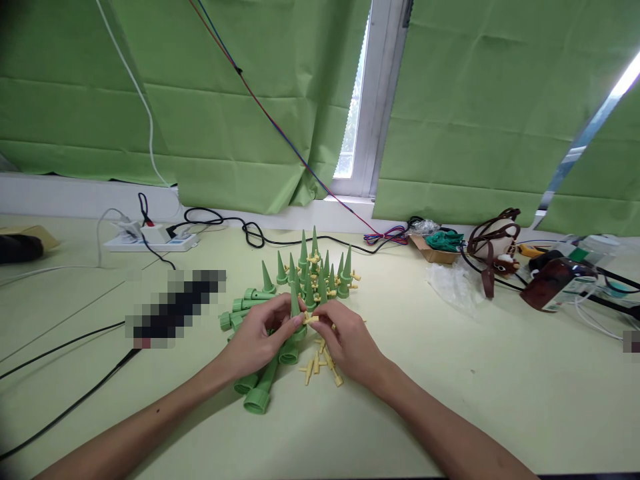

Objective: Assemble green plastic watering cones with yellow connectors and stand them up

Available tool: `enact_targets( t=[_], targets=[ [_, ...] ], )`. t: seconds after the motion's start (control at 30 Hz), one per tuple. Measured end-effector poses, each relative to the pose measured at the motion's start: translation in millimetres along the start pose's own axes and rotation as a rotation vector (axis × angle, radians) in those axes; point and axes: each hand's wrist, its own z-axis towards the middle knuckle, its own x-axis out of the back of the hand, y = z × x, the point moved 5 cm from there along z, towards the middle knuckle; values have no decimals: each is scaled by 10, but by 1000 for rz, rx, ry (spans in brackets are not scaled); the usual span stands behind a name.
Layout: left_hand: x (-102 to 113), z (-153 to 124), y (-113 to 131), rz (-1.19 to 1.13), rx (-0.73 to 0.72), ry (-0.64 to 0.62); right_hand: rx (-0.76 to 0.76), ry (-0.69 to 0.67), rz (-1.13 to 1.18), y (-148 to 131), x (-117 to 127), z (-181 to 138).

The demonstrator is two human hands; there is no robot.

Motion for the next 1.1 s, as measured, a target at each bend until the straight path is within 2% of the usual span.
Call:
enact_targets(
  t=[0.23,0.4,0.53,0.7,1.1],
  targets=[
    [-7,-6,10,-9,-5,-30,-54,-27,-21,38,-26,-1],
    [6,-1,1,1,2,-4,-89,-33,39,47,-32,-24],
    [12,7,-6,4,1,6,-61,-25,84,41,-33,-22],
    [1,-3,-4,3,-8,-18,-13,-15,53,32,-28,-4],
    [8,-18,61,49,-34,-23,-93,-58,-8,69,-43,-11]
  ],
)
